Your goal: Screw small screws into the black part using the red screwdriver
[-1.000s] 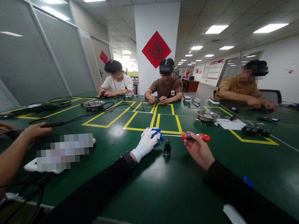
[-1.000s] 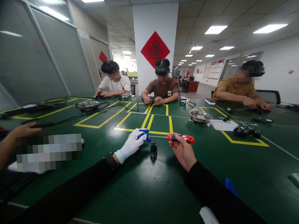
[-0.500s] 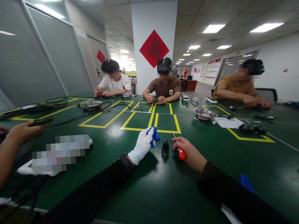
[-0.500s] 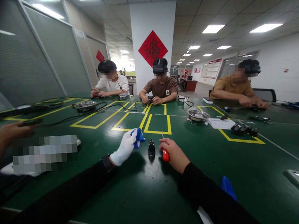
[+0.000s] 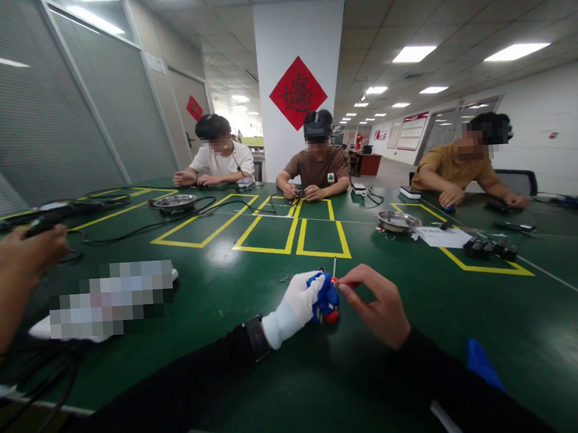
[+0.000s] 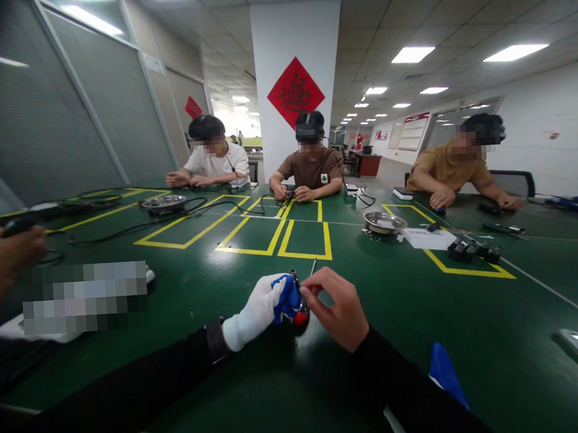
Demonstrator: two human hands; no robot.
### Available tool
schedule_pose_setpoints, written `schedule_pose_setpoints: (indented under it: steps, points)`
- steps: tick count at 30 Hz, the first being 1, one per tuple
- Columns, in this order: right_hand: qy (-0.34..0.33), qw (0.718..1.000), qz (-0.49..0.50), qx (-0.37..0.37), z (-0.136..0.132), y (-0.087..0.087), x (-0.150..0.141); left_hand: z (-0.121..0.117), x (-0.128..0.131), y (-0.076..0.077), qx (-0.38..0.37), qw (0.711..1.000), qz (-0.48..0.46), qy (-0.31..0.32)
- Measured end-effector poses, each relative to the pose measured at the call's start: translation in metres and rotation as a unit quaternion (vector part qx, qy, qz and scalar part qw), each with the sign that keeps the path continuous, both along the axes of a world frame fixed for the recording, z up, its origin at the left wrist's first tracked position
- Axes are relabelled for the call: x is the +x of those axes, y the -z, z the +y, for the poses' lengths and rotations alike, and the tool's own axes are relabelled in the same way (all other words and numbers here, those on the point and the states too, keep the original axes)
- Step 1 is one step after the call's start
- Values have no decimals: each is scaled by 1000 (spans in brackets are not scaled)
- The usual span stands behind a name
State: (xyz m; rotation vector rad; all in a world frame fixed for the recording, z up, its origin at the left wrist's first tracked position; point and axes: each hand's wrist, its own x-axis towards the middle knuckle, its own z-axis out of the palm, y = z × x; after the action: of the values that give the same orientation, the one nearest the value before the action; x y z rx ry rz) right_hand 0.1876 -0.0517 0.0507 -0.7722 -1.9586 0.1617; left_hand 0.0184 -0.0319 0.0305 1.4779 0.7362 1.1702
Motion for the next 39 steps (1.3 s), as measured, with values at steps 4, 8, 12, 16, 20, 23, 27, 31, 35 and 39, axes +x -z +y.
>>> schedule_pose_setpoints:
  steps: [4, 8, 12, 16, 20, 23, 27, 31, 35, 39]
  points:
    - [-20, 999, 14, -41, -3, 4, -6, 3, -2, 7, -28, 999, 15, 39]
    - [-43, 995, 25, -90, 1, 8, -5, 4, -4, 9, -28, 997, 35, 70]
    - [-66, 994, 24, -81, 1, 8, -1, 3, -4, 6, 8, 995, 56, 82]
    - [-71, 993, 6, -93, 0, 3, 1, 3, -6, 6, 37, 995, 71, 65]
    - [-70, 985, -9, -159, 1, 3, -1, 4, -5, 9, 30, 994, 86, 55]
    - [-86, 974, 27, -210, 3, 9, -5, 4, -3, 10, 28, 996, 79, 36]
    - [-93, 952, 124, -266, 9, 17, -7, 1, -7, 4, 79, 993, 62, -58]
    - [1, 977, 37, -209, 18, 19, 0, 4, -17, -5, 235, 948, 90, -193]
    - [42, 979, -96, -174, 22, 19, 6, 12, -20, -2, 319, 914, 173, -182]
    - [64, 972, -176, -140, 23, 20, 7, 19, -17, 8, 275, 917, 276, -83]
